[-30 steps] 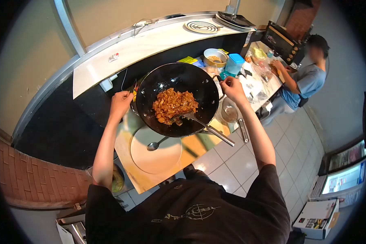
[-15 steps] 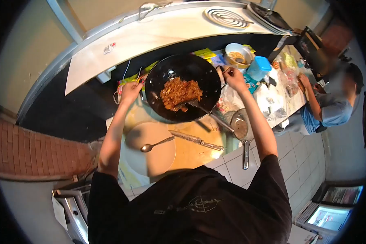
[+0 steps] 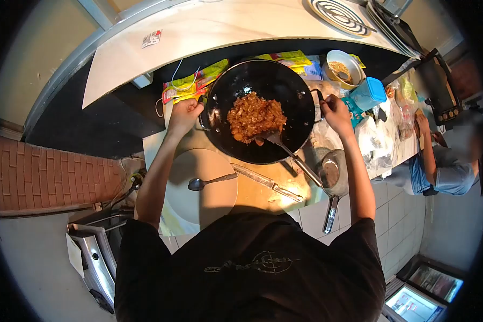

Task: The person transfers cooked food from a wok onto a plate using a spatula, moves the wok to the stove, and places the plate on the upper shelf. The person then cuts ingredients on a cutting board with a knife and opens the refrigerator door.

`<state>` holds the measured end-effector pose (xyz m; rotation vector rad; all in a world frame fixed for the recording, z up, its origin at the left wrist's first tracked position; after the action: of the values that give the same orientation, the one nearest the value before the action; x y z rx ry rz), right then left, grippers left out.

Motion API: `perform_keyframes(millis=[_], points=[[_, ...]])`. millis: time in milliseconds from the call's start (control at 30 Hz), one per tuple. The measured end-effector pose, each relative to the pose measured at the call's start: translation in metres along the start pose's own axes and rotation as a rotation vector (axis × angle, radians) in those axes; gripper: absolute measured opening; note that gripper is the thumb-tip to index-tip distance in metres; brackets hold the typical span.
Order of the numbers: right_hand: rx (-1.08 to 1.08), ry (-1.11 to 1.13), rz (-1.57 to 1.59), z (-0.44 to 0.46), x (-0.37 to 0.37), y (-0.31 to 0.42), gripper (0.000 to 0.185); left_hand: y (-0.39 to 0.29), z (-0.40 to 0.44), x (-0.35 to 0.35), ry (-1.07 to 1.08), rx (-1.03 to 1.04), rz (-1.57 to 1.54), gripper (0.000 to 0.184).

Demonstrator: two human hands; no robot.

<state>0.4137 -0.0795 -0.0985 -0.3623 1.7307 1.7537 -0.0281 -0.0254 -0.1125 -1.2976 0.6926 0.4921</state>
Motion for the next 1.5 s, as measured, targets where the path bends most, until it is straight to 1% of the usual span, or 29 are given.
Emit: perform_keyframes(millis=[33, 67, 100, 133, 167, 233, 300, 367, 433, 467, 567, 633, 700, 800, 867, 967, 1000, 1033, 1067, 1100, 1167, 1200, 1267, 1400, 1433, 1467, 1500], points=[[-0.009, -0.025, -0.031, -0.013, -0.006, 0.01, 0.019, 0.001, -0.009, 0.005, -0.002, -0.009, -0.003, 0.031], [-0.007, -0.033, -0.029, -0.018, -0.009, 0.009, 0.02, 0.001, -0.013, 0.01, 0.008, -0.008, -0.088, 0.03], [0.007, 0.01, 0.006, -0.02, -0.011, 0.004, 0.019, 0.0, -0.017, 0.014, 0.014, -0.009, -0.172, 0.03], [0.024, 0.013, 0.057, -0.024, -0.011, 0.0, 0.018, -0.005, -0.02, 0.015, 0.028, -0.053, -0.127, 0.031], [0.037, 0.013, 0.107, -0.027, -0.013, -0.004, 0.018, 0.004, -0.021, 0.024, 0.05, -0.083, -0.118, 0.032], [0.052, 0.018, 0.061, -0.03, -0.016, -0.01, 0.019, -0.002, -0.023, 0.028, 0.09, -0.08, -0.036, 0.033], [0.089, 0.028, -0.055, -0.034, -0.02, -0.008, 0.019, 0.005, -0.026, 0.04, 0.084, -0.1, -0.069, 0.034], [0.102, 0.016, -0.083, -0.043, -0.02, -0.003, 0.019, 0.014, -0.029, 0.049, 0.083, -0.115, -0.096, 0.034], [0.145, -0.004, -0.132, -0.052, -0.02, 0.0, 0.019, 0.008, -0.035, 0.049, 0.097, -0.141, -0.125, 0.034], [0.144, -0.005, -0.132, -0.054, -0.02, -0.001, 0.019, 0.018, -0.034, 0.055, 0.083, -0.12, -0.129, 0.034], [0.156, 0.042, -0.213, -0.058, -0.021, -0.004, 0.021, 0.009, -0.037, 0.049, 0.086, -0.114, -0.106, 0.034], [0.172, 0.066, -0.139, -0.061, -0.024, -0.007, 0.023, 0.007, -0.04, 0.051, 0.066, -0.093, -0.119, 0.033], [0.156, 0.073, -0.162, -0.06, -0.025, -0.017, 0.024, -0.001, -0.043, 0.049, 0.051, -0.076, -0.131, 0.033], [0.15, 0.067, -0.15, -0.063, -0.026, -0.015, 0.024, -0.019, -0.048, 0.035, 0.092, -0.106, -0.062, 0.032], [0.137, 0.111, -0.09, -0.066, -0.028, -0.015, 0.025, -0.028, -0.053, 0.033, 0.104, -0.136, -0.049, 0.032], [0.148, 0.131, -0.101, -0.074, -0.03, 0.0, 0.027, -0.027, -0.058, 0.029, 0.097, -0.146, -0.117, 0.031], [0.125, 0.128, -0.083, -0.075, -0.029, -0.01, 0.029, -0.024, -0.061, 0.031, 0.105, -0.142, -0.116, 0.031], [0.112, 0.12, -0.068, -0.08, -0.03, -0.008, 0.031, -0.02, -0.063, 0.035, 0.096, -0.116, -0.163, 0.03], [0.088, 0.079, -0.143, -0.087, -0.035, -0.006, 0.034, -0.018, -0.066, 0.04, 0.102, -0.086, -0.214, 0.029], [0.145, 0.069, -0.166, -0.093, -0.037, -0.004, 0.035, -0.024, -0.067, 0.036, 0.118, -0.101, -0.15, 0.028], [0.107, 0.005, -0.186, -0.111, -0.049, 0.02, 0.034, -0.012, -0.062, 0.047, 0.09, -0.101, -0.1, 0.029], [0.131, -0.006, -0.191, -0.122, -0.057, 0.024, 0.034, -0.012, -0.061, 0.047, 0.082, -0.107, -0.087, 0.03], [-0.009, -0.21, -0.168, -0.149, -0.076, 0.035, 0.032, -0.019, -0.06, 0.041, 0.039, -0.088, 0.008, 0.031], [0.095, -0.314, -0.279, -0.225, -0.107, 0.022, 0.033, -0.025, -0.06, 0.041, 0.014, -0.117, 0.051, 0.034], [0.256, -0.269, -0.288, -0.244, -0.108, 0.016, 0.036, -0.024, -0.061, 0.042, 0.027, -0.112, 0.049, 0.034], [0.415, -0.222, -0.293, -0.262, -0.109, 0.01, 0.04, -0.025, -0.063, 0.041, -0.012, -0.097, 0.04, 0.034], [0.427, -0.226, -0.292, -0.276, -0.108, 0.006, 0.04, -0.026, -0.066, 0.039, -0.052, -0.082, 0.033, 0.035]])
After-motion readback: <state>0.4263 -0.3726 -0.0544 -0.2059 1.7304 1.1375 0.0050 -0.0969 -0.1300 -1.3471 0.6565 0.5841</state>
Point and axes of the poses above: each hand's wrist, its own z-axis towards the middle knuckle, its own x-axis out of the palm, y = z × x, the point moved 3 cm from there along z, towards the middle knuckle, and after that the axes turned 7 degrees about z, right-handed, at the moved point
